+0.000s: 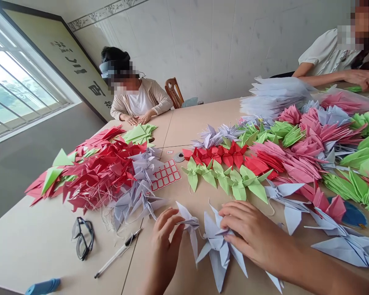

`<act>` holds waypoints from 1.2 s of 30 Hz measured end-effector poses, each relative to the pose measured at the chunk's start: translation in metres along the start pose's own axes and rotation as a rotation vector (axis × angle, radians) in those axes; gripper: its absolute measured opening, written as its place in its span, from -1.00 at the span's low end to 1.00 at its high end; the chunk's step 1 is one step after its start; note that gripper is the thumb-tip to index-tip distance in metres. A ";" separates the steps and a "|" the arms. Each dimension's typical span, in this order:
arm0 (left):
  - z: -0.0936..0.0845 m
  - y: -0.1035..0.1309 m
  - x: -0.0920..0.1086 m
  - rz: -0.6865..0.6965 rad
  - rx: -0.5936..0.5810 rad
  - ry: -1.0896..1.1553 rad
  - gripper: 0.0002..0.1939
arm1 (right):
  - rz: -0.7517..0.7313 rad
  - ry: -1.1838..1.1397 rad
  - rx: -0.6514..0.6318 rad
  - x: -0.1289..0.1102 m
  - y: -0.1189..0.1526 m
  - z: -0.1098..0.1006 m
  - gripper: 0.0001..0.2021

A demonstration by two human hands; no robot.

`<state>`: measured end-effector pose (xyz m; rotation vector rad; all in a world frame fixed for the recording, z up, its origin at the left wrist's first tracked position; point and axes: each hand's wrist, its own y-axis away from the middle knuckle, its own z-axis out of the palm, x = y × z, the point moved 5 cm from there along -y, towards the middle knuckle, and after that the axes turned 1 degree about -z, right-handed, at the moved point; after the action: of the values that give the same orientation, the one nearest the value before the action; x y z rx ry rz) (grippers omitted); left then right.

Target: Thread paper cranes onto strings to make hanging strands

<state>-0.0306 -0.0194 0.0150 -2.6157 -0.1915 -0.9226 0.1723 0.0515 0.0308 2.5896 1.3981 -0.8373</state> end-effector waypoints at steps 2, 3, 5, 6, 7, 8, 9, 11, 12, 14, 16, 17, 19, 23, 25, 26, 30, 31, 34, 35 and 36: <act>-0.001 -0.001 0.001 -0.028 -0.001 0.015 -0.77 | 0.016 -0.041 -0.091 -0.001 0.003 -0.001 -0.93; 0.000 -0.001 0.001 -0.050 -0.003 0.024 -0.79 | 0.020 -0.060 -0.112 -0.002 0.003 -0.003 -0.89; 0.002 0.002 -0.003 -0.109 -0.004 0.034 -0.82 | 0.026 -0.080 -0.101 -0.003 -0.001 -0.006 -0.79; 0.003 0.004 -0.006 -0.145 -0.006 0.036 -0.84 | 0.031 -0.080 -0.079 -0.004 -0.005 -0.008 -0.77; 0.006 0.006 -0.010 -0.182 -0.015 0.038 -0.86 | 0.035 -0.072 -0.058 -0.004 -0.008 -0.009 -0.76; 0.009 0.009 -0.014 -0.216 -0.032 0.049 -0.87 | 0.040 -0.059 -0.040 -0.004 -0.012 -0.008 -0.77; 0.012 0.012 -0.017 -0.242 -0.050 0.067 -0.85 | 0.040 -0.043 -0.028 -0.005 -0.016 -0.007 -0.78; 0.020 0.016 -0.023 -0.262 -0.081 0.117 -0.77 | 0.028 -0.015 -0.021 -0.008 -0.023 -0.004 -0.80; 0.024 0.017 -0.026 -0.262 -0.085 0.136 -0.73 | 0.022 -0.007 -0.023 -0.010 -0.025 -0.001 -0.80; 0.031 0.020 -0.029 -0.253 -0.072 0.157 -0.67 | 0.018 -0.001 -0.028 -0.013 -0.029 0.003 -0.81; 0.038 0.021 -0.030 -0.246 -0.047 0.165 -0.65 | 0.025 0.006 -0.045 -0.016 -0.033 0.008 -0.80; 0.042 0.021 -0.030 -0.240 -0.032 0.168 -0.65 | 0.031 0.011 -0.060 -0.018 -0.035 0.010 -0.80; 0.047 0.022 -0.028 -0.221 -0.005 0.166 -0.68 | 0.042 0.022 -0.110 -0.022 -0.040 0.016 -0.78; 0.046 0.022 -0.020 -0.173 0.018 0.151 -0.77 | 0.040 0.015 -0.179 -0.029 -0.049 0.023 -0.87; 0.039 0.021 -0.014 -0.147 0.007 0.159 -0.77 | 0.038 0.001 -0.175 -0.031 -0.053 0.022 -0.89; 0.034 0.019 -0.011 -0.132 -0.004 0.165 -0.77 | 0.043 -0.009 -0.168 -0.030 -0.054 0.020 -0.88; 0.013 0.011 0.000 -0.096 -0.030 0.219 -0.78 | 0.083 -0.057 -0.120 -0.024 -0.052 0.007 -0.84; 0.008 0.008 0.002 -0.102 -0.032 0.240 -0.77 | 0.097 -0.079 -0.104 -0.021 -0.050 0.003 -0.85; 0.000 -0.003 0.008 -0.147 -0.085 0.286 -0.77 | 0.147 -0.202 -0.060 -0.013 -0.042 -0.007 -0.84; -0.001 -0.006 0.010 -0.168 -0.119 0.301 -0.79 | 0.163 -0.257 -0.046 -0.010 -0.038 -0.010 -0.84; -0.002 -0.009 0.011 -0.192 -0.153 0.325 -0.81 | 0.177 -0.310 -0.036 -0.008 -0.034 -0.011 -0.83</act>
<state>-0.0249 -0.0115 0.0258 -2.5667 -0.3003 -1.4640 0.1464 0.0691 0.0506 2.3825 1.0729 -1.1135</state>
